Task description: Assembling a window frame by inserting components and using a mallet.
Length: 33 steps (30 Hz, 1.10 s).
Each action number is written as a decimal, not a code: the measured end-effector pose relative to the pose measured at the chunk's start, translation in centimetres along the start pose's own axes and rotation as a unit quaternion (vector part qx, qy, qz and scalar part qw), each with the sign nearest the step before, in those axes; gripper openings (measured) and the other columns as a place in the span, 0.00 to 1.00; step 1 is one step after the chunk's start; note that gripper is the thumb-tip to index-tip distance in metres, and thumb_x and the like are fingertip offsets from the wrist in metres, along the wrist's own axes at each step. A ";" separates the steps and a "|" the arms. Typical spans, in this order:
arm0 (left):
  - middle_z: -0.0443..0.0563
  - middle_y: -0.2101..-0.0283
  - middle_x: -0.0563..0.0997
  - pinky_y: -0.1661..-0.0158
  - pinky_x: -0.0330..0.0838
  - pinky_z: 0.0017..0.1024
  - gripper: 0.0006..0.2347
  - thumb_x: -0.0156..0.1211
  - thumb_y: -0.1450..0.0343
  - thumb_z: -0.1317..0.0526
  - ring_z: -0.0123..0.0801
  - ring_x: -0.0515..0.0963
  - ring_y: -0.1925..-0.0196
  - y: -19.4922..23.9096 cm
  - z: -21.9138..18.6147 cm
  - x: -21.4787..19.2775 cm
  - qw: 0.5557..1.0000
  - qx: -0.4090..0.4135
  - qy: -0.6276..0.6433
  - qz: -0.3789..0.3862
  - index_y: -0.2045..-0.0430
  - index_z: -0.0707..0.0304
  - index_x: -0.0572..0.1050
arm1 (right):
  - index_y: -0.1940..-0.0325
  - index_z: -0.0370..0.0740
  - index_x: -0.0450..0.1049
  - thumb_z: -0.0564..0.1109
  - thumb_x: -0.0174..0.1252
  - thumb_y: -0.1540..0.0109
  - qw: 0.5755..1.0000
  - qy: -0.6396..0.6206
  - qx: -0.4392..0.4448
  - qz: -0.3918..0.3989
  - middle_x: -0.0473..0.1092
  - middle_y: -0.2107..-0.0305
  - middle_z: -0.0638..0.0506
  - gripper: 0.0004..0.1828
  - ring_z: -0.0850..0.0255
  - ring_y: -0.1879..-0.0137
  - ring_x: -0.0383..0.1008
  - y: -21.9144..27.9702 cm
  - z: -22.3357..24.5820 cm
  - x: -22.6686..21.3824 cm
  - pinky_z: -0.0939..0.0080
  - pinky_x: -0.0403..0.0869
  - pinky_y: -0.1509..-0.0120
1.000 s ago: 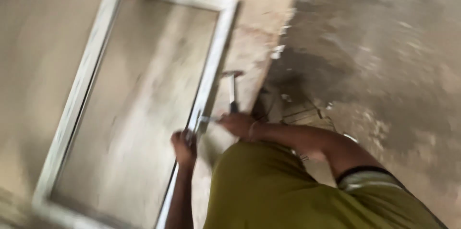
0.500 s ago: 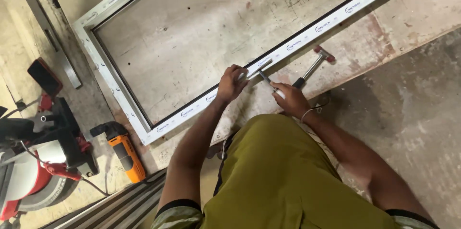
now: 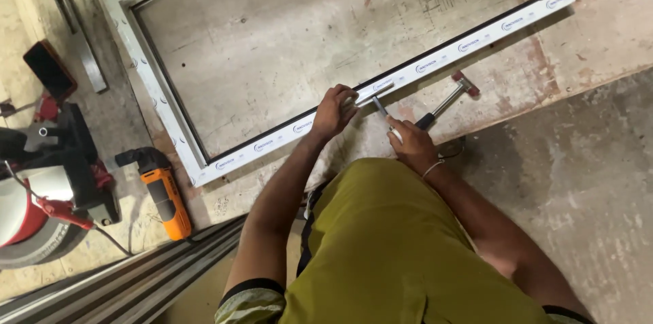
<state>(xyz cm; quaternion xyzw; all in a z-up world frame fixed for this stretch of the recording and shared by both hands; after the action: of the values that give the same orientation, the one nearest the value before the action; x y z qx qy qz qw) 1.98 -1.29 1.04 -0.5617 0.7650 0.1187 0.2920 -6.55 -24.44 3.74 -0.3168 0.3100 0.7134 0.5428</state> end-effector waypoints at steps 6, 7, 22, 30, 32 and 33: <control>0.54 0.50 0.78 0.47 0.75 0.40 0.15 0.72 0.36 0.64 0.50 0.77 0.48 -0.4 1.1 0.4 1.000 -0.015 0.005 0.025 0.56 0.61 0.79 | 0.33 0.37 0.69 0.47 0.56 0.33 0.999 0.035 0.003 0.041 0.73 0.61 0.37 0.25 0.39 0.59 0.76 0.0 0.8 0.3 0.44 0.75 0.56; 0.54 0.50 0.78 0.47 0.75 0.40 0.15 0.72 0.36 0.64 0.50 0.77 0.48 -0.6 1.3 0.4 1.000 -0.014 0.004 0.024 0.56 0.61 0.79 | 0.33 0.37 0.69 0.47 0.56 0.33 0.999 0.035 0.002 0.040 0.73 0.61 0.37 0.25 0.39 0.59 0.76 -0.1 0.5 1.1 0.44 0.75 0.56; 0.58 0.53 0.77 0.48 0.73 0.42 0.22 0.72 0.34 0.56 0.51 0.76 0.50 1.0 1.4 -0.2 0.996 -0.017 -0.089 0.007 0.50 0.69 0.76 | 0.45 0.35 0.68 0.59 0.51 0.30 0.983 -0.064 0.162 0.061 0.77 0.65 0.35 0.24 0.37 0.57 0.78 -0.6 -2.3 4.8 0.42 0.74 0.54; 0.55 0.51 0.79 0.47 0.74 0.40 0.20 0.68 0.30 0.54 0.48 0.76 0.50 1.2 1.2 -0.5 0.998 -0.001 -0.068 0.011 0.48 0.66 0.77 | 0.58 0.42 0.69 0.65 0.46 0.28 0.791 -0.553 0.201 0.169 0.61 0.82 0.58 0.24 0.70 0.83 0.61 -3.3 -2.2 8.5 0.65 0.63 0.79; 0.56 0.51 0.78 0.47 0.74 0.40 0.20 0.69 0.30 0.53 0.48 0.76 0.50 0.9 1.8 -0.3 0.997 -0.008 -0.080 0.006 0.49 0.67 0.77 | 0.60 0.42 0.68 0.65 0.46 0.29 0.804 -0.547 0.172 0.157 0.60 0.82 0.58 0.24 0.70 0.83 0.60 -5.0 0.5 5.4 0.65 0.63 0.80; 0.57 0.51 0.78 0.47 0.74 0.40 0.20 0.69 0.30 0.52 0.48 0.76 0.49 0.6 2.0 0.0 0.996 -0.006 -0.090 0.011 0.50 0.67 0.77 | 0.61 0.42 0.67 0.65 0.46 0.31 0.816 -0.544 0.148 0.130 0.60 0.82 0.57 0.24 0.70 0.83 0.60 -5.6 1.8 3.6 0.65 0.63 0.80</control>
<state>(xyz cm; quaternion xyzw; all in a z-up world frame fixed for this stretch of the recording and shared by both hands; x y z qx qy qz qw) 2.03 -0.02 -0.66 -0.5424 0.7409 0.1764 0.3547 -2.12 -19.71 1.41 0.2504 0.1040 0.7792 0.5652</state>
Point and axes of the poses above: each hand's wrist, its own y-axis away from the middle knuckle, its own x-axis out of the palm, z = x × y, the point moved 3 cm from there along -y, towards the middle knuckle
